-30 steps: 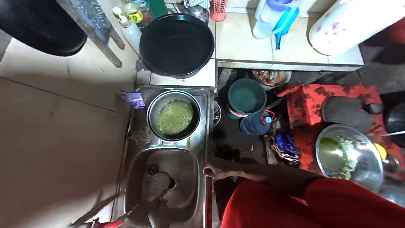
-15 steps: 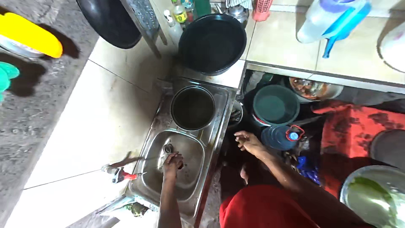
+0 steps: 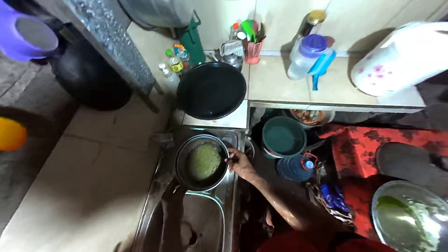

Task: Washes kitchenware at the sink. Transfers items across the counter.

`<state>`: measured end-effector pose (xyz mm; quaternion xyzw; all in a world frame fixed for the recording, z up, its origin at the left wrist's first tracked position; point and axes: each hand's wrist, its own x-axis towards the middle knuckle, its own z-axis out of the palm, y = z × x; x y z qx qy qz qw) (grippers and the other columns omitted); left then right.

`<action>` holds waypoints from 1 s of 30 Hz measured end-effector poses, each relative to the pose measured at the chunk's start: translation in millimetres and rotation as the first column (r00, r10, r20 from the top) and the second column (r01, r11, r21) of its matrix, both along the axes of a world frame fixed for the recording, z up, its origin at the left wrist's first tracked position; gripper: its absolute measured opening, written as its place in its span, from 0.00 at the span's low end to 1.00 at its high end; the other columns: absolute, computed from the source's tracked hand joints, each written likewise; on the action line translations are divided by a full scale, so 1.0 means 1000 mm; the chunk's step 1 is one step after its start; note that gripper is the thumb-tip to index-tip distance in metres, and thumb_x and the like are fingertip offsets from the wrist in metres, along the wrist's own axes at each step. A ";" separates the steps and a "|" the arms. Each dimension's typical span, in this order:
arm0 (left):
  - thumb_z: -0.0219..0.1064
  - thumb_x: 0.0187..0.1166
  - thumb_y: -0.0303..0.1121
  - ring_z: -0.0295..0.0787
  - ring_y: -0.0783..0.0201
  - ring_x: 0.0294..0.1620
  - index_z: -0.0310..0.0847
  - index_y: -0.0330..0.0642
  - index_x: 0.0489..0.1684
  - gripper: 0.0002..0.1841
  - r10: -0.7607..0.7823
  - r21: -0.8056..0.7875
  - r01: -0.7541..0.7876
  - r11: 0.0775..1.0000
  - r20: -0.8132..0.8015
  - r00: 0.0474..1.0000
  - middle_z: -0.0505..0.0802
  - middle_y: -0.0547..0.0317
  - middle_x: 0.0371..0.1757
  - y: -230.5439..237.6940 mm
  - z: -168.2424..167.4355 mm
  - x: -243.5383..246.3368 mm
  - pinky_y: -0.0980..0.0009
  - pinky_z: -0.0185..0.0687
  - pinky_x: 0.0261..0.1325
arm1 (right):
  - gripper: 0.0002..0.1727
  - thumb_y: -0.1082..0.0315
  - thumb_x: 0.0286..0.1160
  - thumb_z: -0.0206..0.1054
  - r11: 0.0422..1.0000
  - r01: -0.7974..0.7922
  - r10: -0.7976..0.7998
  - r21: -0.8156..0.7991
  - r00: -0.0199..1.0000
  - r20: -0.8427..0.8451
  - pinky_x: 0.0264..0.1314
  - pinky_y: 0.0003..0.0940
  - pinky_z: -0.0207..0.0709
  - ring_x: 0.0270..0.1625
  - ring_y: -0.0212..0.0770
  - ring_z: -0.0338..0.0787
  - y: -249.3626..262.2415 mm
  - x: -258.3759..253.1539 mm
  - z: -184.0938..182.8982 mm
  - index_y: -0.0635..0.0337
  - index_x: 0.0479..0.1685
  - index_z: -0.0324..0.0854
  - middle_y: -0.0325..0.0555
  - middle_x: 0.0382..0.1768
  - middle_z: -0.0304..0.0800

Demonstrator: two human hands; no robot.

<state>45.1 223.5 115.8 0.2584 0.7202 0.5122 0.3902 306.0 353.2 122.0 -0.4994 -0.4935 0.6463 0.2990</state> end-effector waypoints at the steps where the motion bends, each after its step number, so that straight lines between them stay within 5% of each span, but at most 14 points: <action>1: 0.70 0.74 0.20 0.92 0.58 0.48 0.80 0.34 0.71 0.24 -0.013 -0.007 0.013 1.000 -0.044 0.999 0.91 0.47 0.59 0.001 0.003 0.001 0.61 0.93 0.50 | 0.28 0.74 0.73 0.70 1.000 -0.012 0.012 0.013 1.000 0.010 0.33 0.39 0.90 0.31 0.41 0.90 0.002 -0.001 0.000 0.62 0.76 0.73 0.50 0.44 0.86; 7: 0.73 0.68 0.19 0.93 0.66 0.48 0.84 0.32 0.65 0.22 0.033 0.029 -0.030 0.999 -0.113 0.993 0.94 0.51 0.54 0.006 0.013 0.017 0.67 0.91 0.54 | 0.27 0.74 0.68 0.69 0.998 -0.012 0.010 0.069 0.999 0.031 0.31 0.40 0.89 0.30 0.42 0.88 0.008 0.013 0.005 0.63 0.70 0.73 0.49 0.40 0.85; 17: 0.72 0.64 0.18 0.94 0.67 0.45 0.85 0.28 0.62 0.22 -0.043 0.143 0.060 0.988 -0.125 0.991 0.96 0.52 0.49 0.048 0.075 0.103 0.69 0.93 0.50 | 0.26 0.76 0.67 0.69 0.997 0.064 -0.063 0.046 0.998 -0.027 0.26 0.37 0.89 0.25 0.40 0.88 0.041 0.108 0.069 0.63 0.69 0.75 0.49 0.43 0.86; 24: 0.72 0.67 0.17 0.95 0.64 0.46 0.84 0.27 0.64 0.22 -0.085 0.191 0.089 0.977 -0.030 0.996 0.96 0.51 0.49 0.137 0.084 0.202 0.67 0.93 0.52 | 0.21 0.76 0.71 0.67 0.987 0.110 -0.113 0.114 0.993 0.023 0.26 0.35 0.89 0.27 0.40 0.90 0.121 0.215 0.095 0.62 0.65 0.79 0.48 0.43 0.89; 30: 0.75 0.67 0.18 0.95 0.65 0.47 0.83 0.27 0.66 0.24 -0.095 0.211 0.100 0.972 -0.034 0.995 0.96 0.49 0.51 0.243 0.053 0.290 0.66 0.93 0.55 | 0.18 0.77 0.75 0.66 0.963 0.139 -0.173 0.233 0.975 0.137 0.29 0.36 0.90 0.27 0.40 0.89 0.213 0.295 0.083 0.60 0.64 0.80 0.48 0.43 0.89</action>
